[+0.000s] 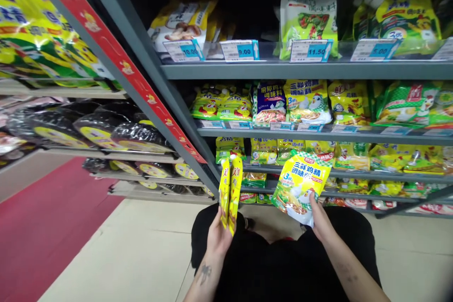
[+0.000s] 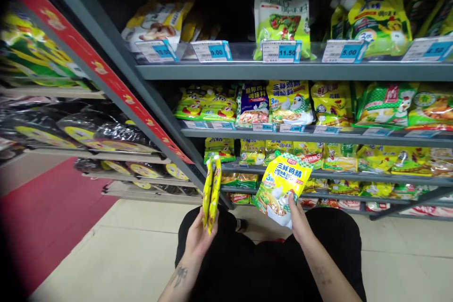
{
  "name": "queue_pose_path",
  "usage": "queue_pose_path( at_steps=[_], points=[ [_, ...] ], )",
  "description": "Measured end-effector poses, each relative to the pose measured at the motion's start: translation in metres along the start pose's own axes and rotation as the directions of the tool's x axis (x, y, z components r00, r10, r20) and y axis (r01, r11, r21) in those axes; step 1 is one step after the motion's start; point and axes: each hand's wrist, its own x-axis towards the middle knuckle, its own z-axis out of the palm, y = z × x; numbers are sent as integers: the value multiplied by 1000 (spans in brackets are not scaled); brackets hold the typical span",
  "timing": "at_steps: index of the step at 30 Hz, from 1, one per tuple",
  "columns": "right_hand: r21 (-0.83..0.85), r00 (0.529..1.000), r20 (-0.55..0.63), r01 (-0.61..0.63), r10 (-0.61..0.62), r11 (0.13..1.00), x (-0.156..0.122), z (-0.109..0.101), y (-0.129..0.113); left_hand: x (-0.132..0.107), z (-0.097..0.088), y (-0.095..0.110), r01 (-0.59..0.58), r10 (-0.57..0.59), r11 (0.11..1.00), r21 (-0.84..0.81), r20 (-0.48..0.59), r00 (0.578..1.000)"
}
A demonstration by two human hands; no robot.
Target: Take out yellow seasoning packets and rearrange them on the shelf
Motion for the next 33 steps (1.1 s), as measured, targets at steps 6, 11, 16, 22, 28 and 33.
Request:
queue_pose_path(
  at_steps=[6, 11, 16, 22, 28, 33],
  points=[
    [-63, 1000, 0, 1, -1, 998, 2, -7, 5, 2, 7, -16, 56, -57, 998, 43, 9, 998],
    [-165, 991, -111, -96, 78, 982, 5, -34, 19, 12, 18, -23, 17, -17, 1000, -25, -3, 1000],
    [-223, 982, -136, -157, 129, 962, 3, -56, 25, 23, 14, -19, -105, 102, 993, -58, -50, 994],
    [-230, 972, -188, -186, 144, 955, 10, -67, 36, 26, 12, -17, -121, 119, 992, -24, -68, 991],
    [-215, 971, -140, -222, 195, 951, 9, -62, 39, 22, 20, -15, -135, 134, 991, -18, -52, 990],
    [-183, 978, -63, -206, 198, 961, -2, -45, 28, 24, 21, -16, -127, 125, 991, -30, -70, 990]
  ],
)
